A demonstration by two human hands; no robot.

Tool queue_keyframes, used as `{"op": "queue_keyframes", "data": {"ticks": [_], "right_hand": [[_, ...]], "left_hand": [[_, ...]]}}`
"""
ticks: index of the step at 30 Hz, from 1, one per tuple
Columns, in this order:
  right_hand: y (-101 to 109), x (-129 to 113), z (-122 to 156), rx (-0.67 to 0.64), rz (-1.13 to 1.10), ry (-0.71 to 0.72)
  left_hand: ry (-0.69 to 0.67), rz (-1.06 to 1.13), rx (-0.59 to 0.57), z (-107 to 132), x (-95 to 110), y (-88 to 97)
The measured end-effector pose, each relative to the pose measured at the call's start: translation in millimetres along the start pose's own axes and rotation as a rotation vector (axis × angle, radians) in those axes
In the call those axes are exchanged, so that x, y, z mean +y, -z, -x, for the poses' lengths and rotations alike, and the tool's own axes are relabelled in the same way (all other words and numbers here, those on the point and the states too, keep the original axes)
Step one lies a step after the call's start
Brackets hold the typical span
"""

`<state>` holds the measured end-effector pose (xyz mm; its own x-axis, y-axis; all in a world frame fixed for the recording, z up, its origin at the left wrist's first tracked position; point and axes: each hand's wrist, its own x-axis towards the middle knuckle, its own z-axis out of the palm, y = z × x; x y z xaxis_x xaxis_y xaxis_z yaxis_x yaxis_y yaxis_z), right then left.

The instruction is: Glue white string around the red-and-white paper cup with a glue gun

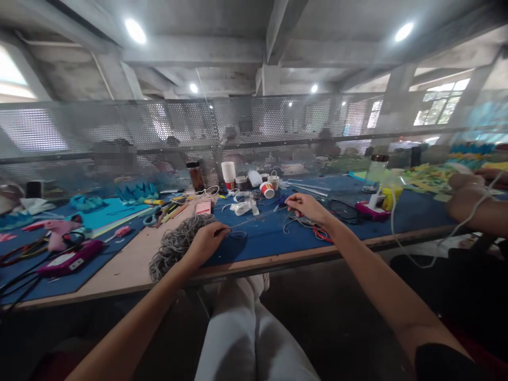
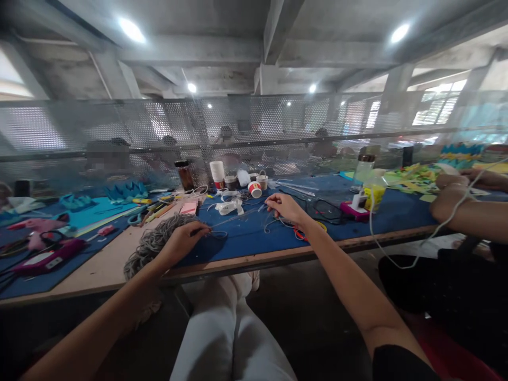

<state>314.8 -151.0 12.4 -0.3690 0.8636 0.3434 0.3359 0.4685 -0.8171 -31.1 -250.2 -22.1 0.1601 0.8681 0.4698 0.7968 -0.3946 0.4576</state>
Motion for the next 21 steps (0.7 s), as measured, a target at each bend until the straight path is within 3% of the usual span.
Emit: {"op": "queue_keyframes", "data": {"ticks": [5, 9, 14, 17, 21], "right_hand": [[38.4, 19.8, 29.3, 0.214, 0.521, -0.047], [66.9, 32.7, 60.8, 0.072, 0.851, -0.226], [77.7, 39.0, 83.8, -0.123, 0.832, -0.267], [75.7, 39.0, 85.3, -0.118, 0.83, -0.244], [64.5, 33.5, 79.8, -0.087, 0.872, -0.093]], "left_hand": [[-0.052, -0.041, 0.045, 3.9, -4.4, 1.1], [-0.168, -0.126, 0.099, 11.9, -0.7, 1.2], [-0.19, -0.315, 0.26, 20.4, 2.2, -0.6], [-0.126, -0.307, 0.306, 23.3, 0.4, -4.4], [-0.012, -0.151, 0.29, 25.6, -4.1, -8.3]]}}
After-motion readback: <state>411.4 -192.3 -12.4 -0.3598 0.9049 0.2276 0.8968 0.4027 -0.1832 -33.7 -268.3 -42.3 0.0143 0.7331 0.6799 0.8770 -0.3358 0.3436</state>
